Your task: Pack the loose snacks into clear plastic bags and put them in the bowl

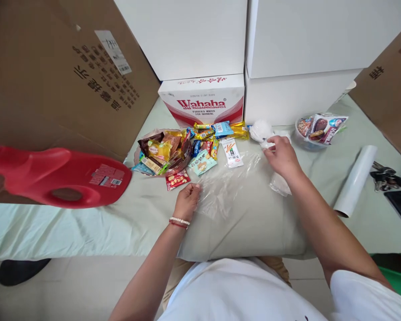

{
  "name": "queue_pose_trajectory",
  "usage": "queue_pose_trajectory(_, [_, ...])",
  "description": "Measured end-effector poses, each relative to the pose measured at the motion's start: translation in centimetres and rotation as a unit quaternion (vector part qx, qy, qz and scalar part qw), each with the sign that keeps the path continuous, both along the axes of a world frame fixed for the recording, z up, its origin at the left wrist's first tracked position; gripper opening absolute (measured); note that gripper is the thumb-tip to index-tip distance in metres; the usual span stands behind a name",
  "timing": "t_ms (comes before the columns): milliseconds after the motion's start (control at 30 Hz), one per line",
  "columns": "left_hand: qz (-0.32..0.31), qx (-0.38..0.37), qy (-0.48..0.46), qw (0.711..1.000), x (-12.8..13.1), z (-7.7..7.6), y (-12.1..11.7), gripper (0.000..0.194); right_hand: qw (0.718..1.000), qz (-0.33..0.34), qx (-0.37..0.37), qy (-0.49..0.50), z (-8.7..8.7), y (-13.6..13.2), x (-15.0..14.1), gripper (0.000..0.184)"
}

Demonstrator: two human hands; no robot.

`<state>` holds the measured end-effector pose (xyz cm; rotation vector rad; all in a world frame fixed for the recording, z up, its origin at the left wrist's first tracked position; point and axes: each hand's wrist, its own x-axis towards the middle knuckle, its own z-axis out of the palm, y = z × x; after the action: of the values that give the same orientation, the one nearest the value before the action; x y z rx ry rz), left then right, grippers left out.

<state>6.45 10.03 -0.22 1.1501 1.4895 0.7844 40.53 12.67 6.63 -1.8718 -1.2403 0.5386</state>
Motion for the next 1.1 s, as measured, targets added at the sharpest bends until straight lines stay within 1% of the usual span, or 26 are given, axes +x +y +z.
queue_pose_trajectory(33, [0.003,0.007,0.007,1.0,0.1,-0.2,0.0,0.036,1.0,-0.01,0.014,-0.015,0.0,-0.9,-0.7,0.032])
queue_pose_trajectory(67, [0.006,0.013,0.013,1.0,0.2,-0.4,-0.1,0.035,1.0,-0.006,0.003,0.002,-0.2,-1.9,-1.6,0.036])
queue_pose_trajectory(133, [0.014,0.025,0.022,0.999,0.5,-0.9,-0.2,0.034,0.993,0.023,-0.078,0.087,-1.3,-4.3,-4.2,0.043])
queue_pose_trajectory(167, [0.018,0.029,0.026,0.999,0.5,-1.1,-0.2,0.034,0.983,0.038,-0.121,0.132,-2.1,-5.3,-5.7,0.047])
queue_pose_trajectory(200, [0.019,0.032,0.029,0.999,0.6,-1.3,-0.3,0.033,0.974,0.046,-0.147,0.164,-2.9,-6.2,-7.2,0.052])
queue_pose_trajectory(267, [0.017,0.037,0.033,0.999,0.5,-1.3,-0.4,0.033,0.964,0.044,-0.155,0.213,-4.2,-7.2,-9.8,0.064])
queue_pose_trajectory(333, [0.008,0.038,0.037,0.999,0.2,-1.1,-0.3,0.033,0.952,0.036,-0.142,0.268,-4.7,-7.3,-11.1,0.067])
queue_pose_trajectory(400, [-0.004,0.037,0.041,0.998,-0.5,-0.6,0.0,0.034,0.936,0.033,-0.132,0.326,-4.5,-6.9,-10.9,0.061])
queue_pose_trajectory(467, [-0.019,0.03,0.045,0.998,-1.4,-0.1,0.6,0.033,0.92,0.041,-0.138,0.364,-3.8,-6.7,-9.5,0.058])
queue_pose_trajectory(533, [-0.031,0.02,0.05,0.998,-2.5,0.3,1.5,0.031,0.908,0.056,-0.161,0.382,-3.2,-6.7,-7.5,0.06])
queue_pose_trajectory(600, [-0.029,0.014,0.061,0.998,-3.5,0.7,2.4,0.027,0.903,0.063,-0.179,0.384,-2.9,-7.0,-5.9,0.062])
queue_pose_trajectory(667, [-0.005,0.015,0.077,0.997,-4.1,1.3,2.7,0.022,0.908,0.056,-0.174,0.377,-3.1,-7.5,-4.9,0.061])
queue_pose_trajectory(700, [0.018,0.03,0.093,0.995,-4.2,1.8,2.5,0.02,0.912,0.05,-0.167,0.372,-3.3,-7.7,-4.8,0.06])
queue_pose_trajectory(733, [0.049,0.067,0.121,0.989,-4.1,2.4,2.0,0.021,0.915,0.046,-0.161,0.368,-3.6,-8.0,-4.9,0.059])
queue_pose_trajectory(767, [0.084,0.119,0.156,0.977,-3.7,3.0,1.1,0.024,0.916,0.044,-0.156,0.366,-3.8,-8.3,-5.1,0.059])
queue_pose_trajectory(800, [0.122,0.202,0.203,0.95,-3.2,3.7,0.0,0.029,0.917,0.042,-0.154,0.365,-4.0,-8.5,-5.4,0.059])
queue_pose_trajectory(833, [0.146,0.294,0.252,0.91,-2.6,4.2,-1.3,0.03,0.918,0.041,-0.153,0.364,-4.2,-8.7,-5.9,0.059])
queue_pose_trajectory(867, [0.146,0.367,0.28,0.875,-1.8,4.7,-2.6,0.027,0.917,0.039,-0.156,0.364,-4.2,-8.8,-6.3,0.06])
queue_pose_trajectory(900, [0.112,0.43,0.293,0.847,-1.0,4.8,-3.7,0.021,0.916,0.038,-0.161,0.365,-4.2,-8.9,-6.8,0.062])
queue_pose_trajectory(933, [0.039,0.463,0.299,0.834,-0.1,4.7,-4.6,0.017,0.914,0.039,-0.166,0.368,-4.1,-9.0,-7.1,0.063])
queue_pose_trajectory(967, [-0.031,0.466,0.309,0.828,0.6,4.3,-5.2,0.017,0.911,0.042,-0.171,0.374,-3.9,-9.1,-7.3,0.064])
queue_pose_trajectory(1000, [-0.09,0.451,0.326,0.826,1.1,3.6,-5.4,0.021,0.907,0.047,-0.174,0.38,-3.6,-9.0,-7.3,0.065])
queue_pose_trajectory(1033, [-0.136,0.424,0.348,0.825,1.5,2.8,-5.4,0.028,0.905,0.052,-0.174,0.384,-3.4,-9.0,-7.1,0.064])
queue_pose_trajectory(1100, [-0.196,0.362,0.403,0.818,1.5,0.9,-4.6,0.043,0.911,0.057,-0.155,0.377,-3.0,-8.7,-6.2,0.059])
